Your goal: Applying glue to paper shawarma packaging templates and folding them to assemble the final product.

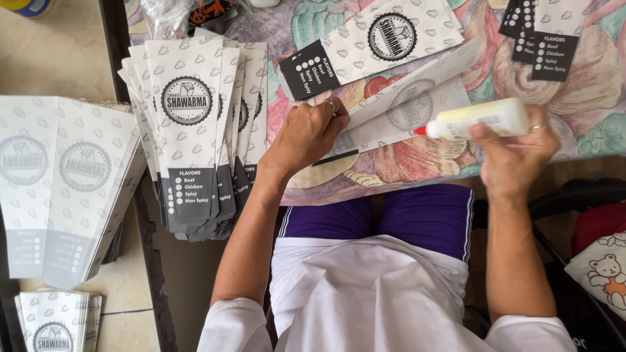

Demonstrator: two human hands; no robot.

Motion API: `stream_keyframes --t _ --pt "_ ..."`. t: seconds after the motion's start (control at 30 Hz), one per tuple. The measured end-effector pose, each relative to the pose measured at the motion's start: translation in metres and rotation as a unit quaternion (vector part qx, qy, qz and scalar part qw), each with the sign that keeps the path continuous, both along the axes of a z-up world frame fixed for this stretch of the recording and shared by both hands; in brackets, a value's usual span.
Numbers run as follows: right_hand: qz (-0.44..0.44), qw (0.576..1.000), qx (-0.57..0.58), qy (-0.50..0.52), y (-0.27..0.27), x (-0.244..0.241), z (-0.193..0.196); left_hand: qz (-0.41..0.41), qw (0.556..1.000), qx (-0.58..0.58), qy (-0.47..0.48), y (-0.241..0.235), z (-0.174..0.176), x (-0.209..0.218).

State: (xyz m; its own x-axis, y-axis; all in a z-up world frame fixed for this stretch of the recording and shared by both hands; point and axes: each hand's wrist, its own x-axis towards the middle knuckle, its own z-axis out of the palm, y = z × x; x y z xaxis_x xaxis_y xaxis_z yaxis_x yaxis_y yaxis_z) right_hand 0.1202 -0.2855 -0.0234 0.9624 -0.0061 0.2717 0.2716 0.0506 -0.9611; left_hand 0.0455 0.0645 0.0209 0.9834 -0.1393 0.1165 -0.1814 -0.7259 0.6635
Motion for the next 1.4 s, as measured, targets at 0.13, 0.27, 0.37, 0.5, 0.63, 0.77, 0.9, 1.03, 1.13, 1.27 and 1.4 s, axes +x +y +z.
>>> stream_keyframes --t 0.13,0.27,0.37,0.5,0.63,0.77,0.9,1.03,1.13,1.27,1.4 --pt "0.023 0.999 0.008 0.040 0.053 -0.027 -0.002 0.000 0.998 -0.057 0.032 0.004 0.001 0.006" --pt "0.084 0.996 0.004 -0.008 0.097 -0.047 -0.006 0.050 0.991 -0.080 0.093 0.007 -0.004 0.014" --pt "0.118 0.993 0.004 -0.003 0.124 -0.061 -0.001 0.042 0.989 -0.095 0.106 0.012 -0.005 0.018" --pt "0.129 0.991 0.035 0.025 0.145 -0.075 -0.010 0.032 0.987 -0.105 0.116 0.015 -0.009 0.018" --pt "0.066 0.991 0.098 0.059 0.099 -0.045 -0.011 0.033 0.989 -0.094 0.106 0.008 -0.001 0.007" --pt "-0.012 0.995 0.097 0.026 0.016 0.006 0.024 0.002 0.999 -0.020 -0.026 -0.015 0.005 -0.014" --pt "-0.032 0.994 -0.103 0.001 -0.057 0.042 0.013 0.033 0.987 0.087 -0.133 -0.035 -0.003 -0.034" --pt "-0.038 0.964 -0.259 -0.040 -0.059 0.044 0.026 0.066 0.971 0.124 -0.192 -0.048 -0.020 -0.044" --pt "-0.127 0.774 -0.585 -0.206 -0.023 0.021 0.054 0.039 0.971 0.144 -0.188 -0.050 -0.027 -0.049" --pt "0.044 0.776 -0.556 -0.295 0.052 -0.028 0.047 0.047 0.968 0.155 -0.189 -0.052 -0.029 -0.050" --pt "0.225 0.723 -0.591 -0.279 0.087 -0.065 0.034 0.053 0.969 0.151 -0.188 -0.052 -0.031 -0.052"
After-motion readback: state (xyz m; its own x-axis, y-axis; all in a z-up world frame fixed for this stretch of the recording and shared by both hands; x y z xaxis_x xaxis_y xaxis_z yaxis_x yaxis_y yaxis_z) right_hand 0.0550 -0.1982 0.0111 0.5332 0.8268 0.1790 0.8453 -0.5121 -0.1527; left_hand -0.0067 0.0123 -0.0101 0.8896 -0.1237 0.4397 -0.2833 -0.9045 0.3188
